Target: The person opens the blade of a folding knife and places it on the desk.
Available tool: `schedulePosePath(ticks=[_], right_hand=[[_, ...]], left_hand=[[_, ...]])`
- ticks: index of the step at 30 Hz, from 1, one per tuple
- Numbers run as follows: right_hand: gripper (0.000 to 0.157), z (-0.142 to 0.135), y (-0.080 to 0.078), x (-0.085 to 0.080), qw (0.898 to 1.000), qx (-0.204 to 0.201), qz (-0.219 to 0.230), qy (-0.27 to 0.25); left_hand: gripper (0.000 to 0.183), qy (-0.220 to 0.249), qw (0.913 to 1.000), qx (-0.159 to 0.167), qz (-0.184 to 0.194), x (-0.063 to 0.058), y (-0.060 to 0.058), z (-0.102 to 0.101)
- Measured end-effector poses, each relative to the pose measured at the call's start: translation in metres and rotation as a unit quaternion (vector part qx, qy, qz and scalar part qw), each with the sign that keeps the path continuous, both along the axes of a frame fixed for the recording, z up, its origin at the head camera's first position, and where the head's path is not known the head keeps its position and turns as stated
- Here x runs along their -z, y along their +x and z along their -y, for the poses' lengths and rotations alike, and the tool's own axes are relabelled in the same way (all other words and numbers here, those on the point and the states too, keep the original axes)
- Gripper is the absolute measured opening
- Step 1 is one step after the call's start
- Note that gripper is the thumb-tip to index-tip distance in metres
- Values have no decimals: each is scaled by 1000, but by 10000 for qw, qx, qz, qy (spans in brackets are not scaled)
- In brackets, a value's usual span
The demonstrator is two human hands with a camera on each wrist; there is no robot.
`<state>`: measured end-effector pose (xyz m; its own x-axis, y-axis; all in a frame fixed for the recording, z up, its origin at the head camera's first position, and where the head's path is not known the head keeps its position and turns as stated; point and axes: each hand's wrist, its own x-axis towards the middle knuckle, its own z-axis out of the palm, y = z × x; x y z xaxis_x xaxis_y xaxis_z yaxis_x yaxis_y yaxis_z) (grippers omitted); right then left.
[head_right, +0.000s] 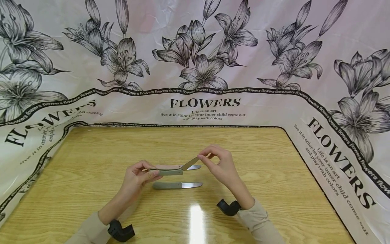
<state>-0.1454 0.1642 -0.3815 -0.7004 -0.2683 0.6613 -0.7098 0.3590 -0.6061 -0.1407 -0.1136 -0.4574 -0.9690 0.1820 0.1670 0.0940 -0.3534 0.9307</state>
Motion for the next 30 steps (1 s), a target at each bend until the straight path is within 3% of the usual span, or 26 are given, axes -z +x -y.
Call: schedulePosePath(ticks=[8,17,30], right_hand=[[18,-3,-2,4,9998,-150,-100,-91],[19,-7,-2,13,9995,-200,-49,-235],[19,-26,-27,63,9934,-653,583,-744]], left_hand=[[14,244,9997,39,52,1,-2,1],[24,646,9973,24,352,0,-6,1],[26,978,9921,-199,755,-7,-17,-3]])
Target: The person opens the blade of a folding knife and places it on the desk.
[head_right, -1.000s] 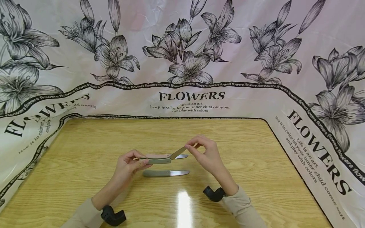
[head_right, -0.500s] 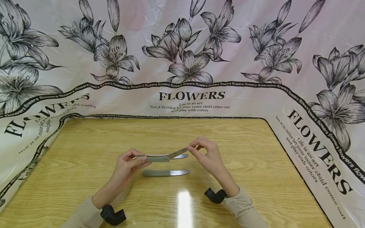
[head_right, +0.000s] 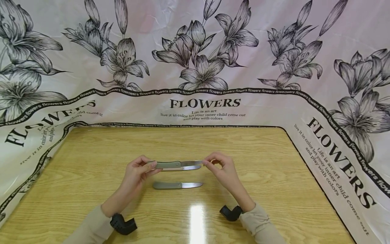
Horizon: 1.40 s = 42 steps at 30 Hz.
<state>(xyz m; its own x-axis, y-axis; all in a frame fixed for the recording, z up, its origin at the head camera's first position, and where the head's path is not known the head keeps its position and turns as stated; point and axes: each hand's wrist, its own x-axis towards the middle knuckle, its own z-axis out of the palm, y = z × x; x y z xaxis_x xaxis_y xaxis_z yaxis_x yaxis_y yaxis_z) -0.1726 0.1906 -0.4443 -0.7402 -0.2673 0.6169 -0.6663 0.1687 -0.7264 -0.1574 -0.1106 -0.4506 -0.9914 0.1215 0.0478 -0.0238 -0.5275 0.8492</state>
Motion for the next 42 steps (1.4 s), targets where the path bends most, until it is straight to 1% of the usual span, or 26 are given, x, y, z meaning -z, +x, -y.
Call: schedulePosePath(ticks=[2,6,10,16,18,22,27,31,35,39,42], right_hand=[[20,-1,0,3,10000,-34,56,-24],[17,-2,0,5,9999,-33,115,-68],[14,1,1,0,9996,78,268,-69],[5,7,5,-20,9957,328,870,-7],[5,7,3,-22,9929,430,1112,14],[11,10,-5,-21,9870,532,1517,-60],[15,13,-19,-12,9810,574,1846,-180],[17,10,-38,9,9728,715,2186,-274],[19,7,-56,30,9680,877,2340,-236],[21,8,-63,38,9655,992,2401,-167],[20,10,-67,42,9631,992,2490,-219]], left_hand=[[26,68,10000,12,14,0,-2,-1],[25,175,9998,76,-4,2,-4,-2],[26,172,9998,53,32,1,-6,-3],[24,192,9998,36,62,-2,-16,-5],[22,229,9997,41,95,-2,-20,-5],[17,221,9997,62,124,-1,-32,-4],[13,18,9999,69,147,5,-46,-2],[2,-336,9993,111,146,11,-55,0],[20,-759,9965,249,231,17,-63,4],[30,-1063,9932,360,299,22,-71,9],[31,-1391,9896,284,229,25,-76,13]])
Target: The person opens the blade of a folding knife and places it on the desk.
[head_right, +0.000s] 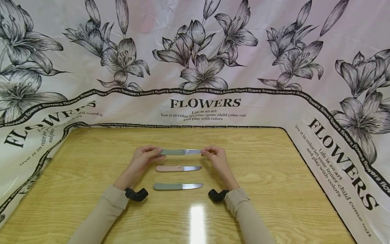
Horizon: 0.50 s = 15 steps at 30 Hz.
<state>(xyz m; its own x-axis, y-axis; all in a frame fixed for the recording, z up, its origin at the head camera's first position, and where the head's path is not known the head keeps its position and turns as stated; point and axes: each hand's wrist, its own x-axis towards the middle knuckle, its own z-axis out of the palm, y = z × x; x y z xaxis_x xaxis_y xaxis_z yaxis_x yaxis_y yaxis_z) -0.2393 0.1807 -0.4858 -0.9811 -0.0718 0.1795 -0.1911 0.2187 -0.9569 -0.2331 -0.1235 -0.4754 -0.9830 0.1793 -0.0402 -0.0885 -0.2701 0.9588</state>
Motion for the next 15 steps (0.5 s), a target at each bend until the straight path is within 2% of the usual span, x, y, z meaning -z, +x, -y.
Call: schedulePosePath(ticks=[4,8,15], right_hand=[[19,1,-5,5,9998,1,161,-63],[18,1,-9,11,9998,31,194,48],[12,1,-16,17,9961,107,-189,851]], left_hand=[[28,-755,9967,-264,-161,4,-6,2],[25,-1514,9866,-455,-411,10,-13,5],[22,-2307,9688,-499,-751,18,-21,7]])
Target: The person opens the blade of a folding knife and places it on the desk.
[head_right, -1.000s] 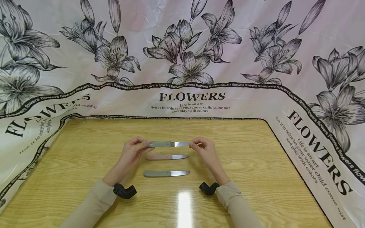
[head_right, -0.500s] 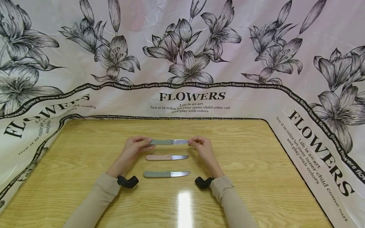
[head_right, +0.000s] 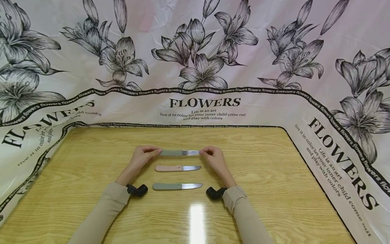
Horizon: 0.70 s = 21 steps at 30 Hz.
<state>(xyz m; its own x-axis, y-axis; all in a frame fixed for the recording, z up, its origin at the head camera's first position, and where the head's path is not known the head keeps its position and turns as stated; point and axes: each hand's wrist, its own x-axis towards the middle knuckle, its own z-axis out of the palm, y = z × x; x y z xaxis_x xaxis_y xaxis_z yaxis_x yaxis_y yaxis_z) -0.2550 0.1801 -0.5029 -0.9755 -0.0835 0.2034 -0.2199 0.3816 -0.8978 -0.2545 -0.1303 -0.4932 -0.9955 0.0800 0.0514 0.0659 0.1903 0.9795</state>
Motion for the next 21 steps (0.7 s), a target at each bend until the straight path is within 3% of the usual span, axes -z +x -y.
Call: schedulePosePath(ticks=[6,12,21], right_hand=[[8,-1,-6,5,9954,16,-496,824],[7,0,-9,5,9900,-69,-884,1096],[9,2,-10,7,9864,6,-921,1365]], left_hand=[[23,-493,9986,33,-184,5,-5,1],[20,-1066,9923,-58,-626,9,-9,0],[17,-1298,9865,-141,-983,10,-11,0]])
